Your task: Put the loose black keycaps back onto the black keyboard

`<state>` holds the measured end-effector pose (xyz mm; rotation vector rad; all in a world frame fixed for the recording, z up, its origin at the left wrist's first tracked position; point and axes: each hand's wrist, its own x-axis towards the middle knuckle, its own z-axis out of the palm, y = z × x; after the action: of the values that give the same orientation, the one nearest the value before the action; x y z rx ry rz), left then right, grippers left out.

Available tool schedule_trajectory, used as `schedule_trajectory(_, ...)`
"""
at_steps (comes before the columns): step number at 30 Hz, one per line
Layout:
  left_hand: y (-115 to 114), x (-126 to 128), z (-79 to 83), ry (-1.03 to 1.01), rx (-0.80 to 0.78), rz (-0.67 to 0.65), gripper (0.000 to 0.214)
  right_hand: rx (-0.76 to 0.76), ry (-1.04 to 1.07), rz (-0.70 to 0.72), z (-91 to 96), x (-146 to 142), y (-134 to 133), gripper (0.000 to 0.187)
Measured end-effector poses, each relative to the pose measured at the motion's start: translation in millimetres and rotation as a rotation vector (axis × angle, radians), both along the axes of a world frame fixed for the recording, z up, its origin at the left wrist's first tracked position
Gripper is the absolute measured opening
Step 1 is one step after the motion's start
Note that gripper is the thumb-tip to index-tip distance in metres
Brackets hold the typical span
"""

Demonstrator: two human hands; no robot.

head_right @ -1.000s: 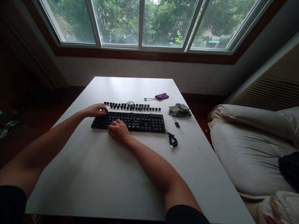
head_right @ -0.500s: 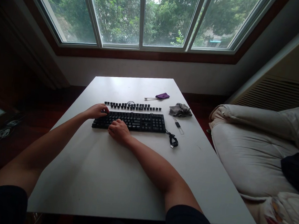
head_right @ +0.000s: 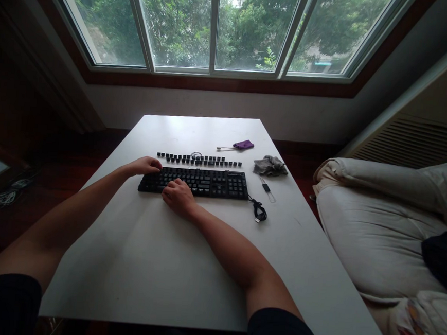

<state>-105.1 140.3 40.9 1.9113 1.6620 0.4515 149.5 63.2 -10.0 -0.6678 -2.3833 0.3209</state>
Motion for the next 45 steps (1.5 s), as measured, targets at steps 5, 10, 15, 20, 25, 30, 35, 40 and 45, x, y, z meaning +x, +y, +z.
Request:
schedule_trajectory(5, -0.2, 5.6, -0.2, 0.144, 0.095, -0.047, 0.019, 0.001, -0.001, -0.005, -0.2, 0.2, -0.4, 0.017)
schedule_trajectory(10, -2.6, 9.7, -0.4, 0.311, 0.258, -0.121, 0.017, 0.006, -0.002, -0.007, -0.8, -0.4, 0.0, 0.018)
schedule_trajectory(15, -1.7, 6.0, -2.4, 0.321, 0.172, -0.096, 0.02, 0.002, -0.008, -0.005, -2.0, -0.8, 1.2, 0.018)
schedule_trajectory(20, -5.2, 5.8, -3.7, 0.206, 0.14, -0.075, 0.024, 0.002, -0.006, -0.002, -1.7, -0.5, 1.3, 0.017)
schedule_trajectory(25, -10.9, 20.7, 4.4, -0.065, 0.254, 0.147, 0.016, 0.001, 0.006, 0.004, -0.2, -0.7, 0.4, 0.016)
schedule_trajectory(30, -11.6, 41.4, 17.9, -0.795, 0.261, 0.212, 0.031, 0.0, 0.015, 0.003, 0.0, -0.5, 0.2, 0.017)
schedule_trajectory(35, -11.2, 52.0, -0.4, -0.975, 0.109, 0.24, 0.037, 0.006, 0.001, 0.002, 0.2, 0.1, 0.8, 0.018)
schedule_trajectory(40, -5.1, 49.3, -19.0, -0.867, 0.043, 0.211, 0.032, 0.011, 0.0, -0.001, 1.3, 1.0, 0.0, 0.019)
schedule_trajectory(45, 12.1, 31.9, -19.7, -0.437, 0.297, 0.317, 0.024, 0.012, 0.0, -0.006, 1.0, 0.5, 0.0, 0.018)
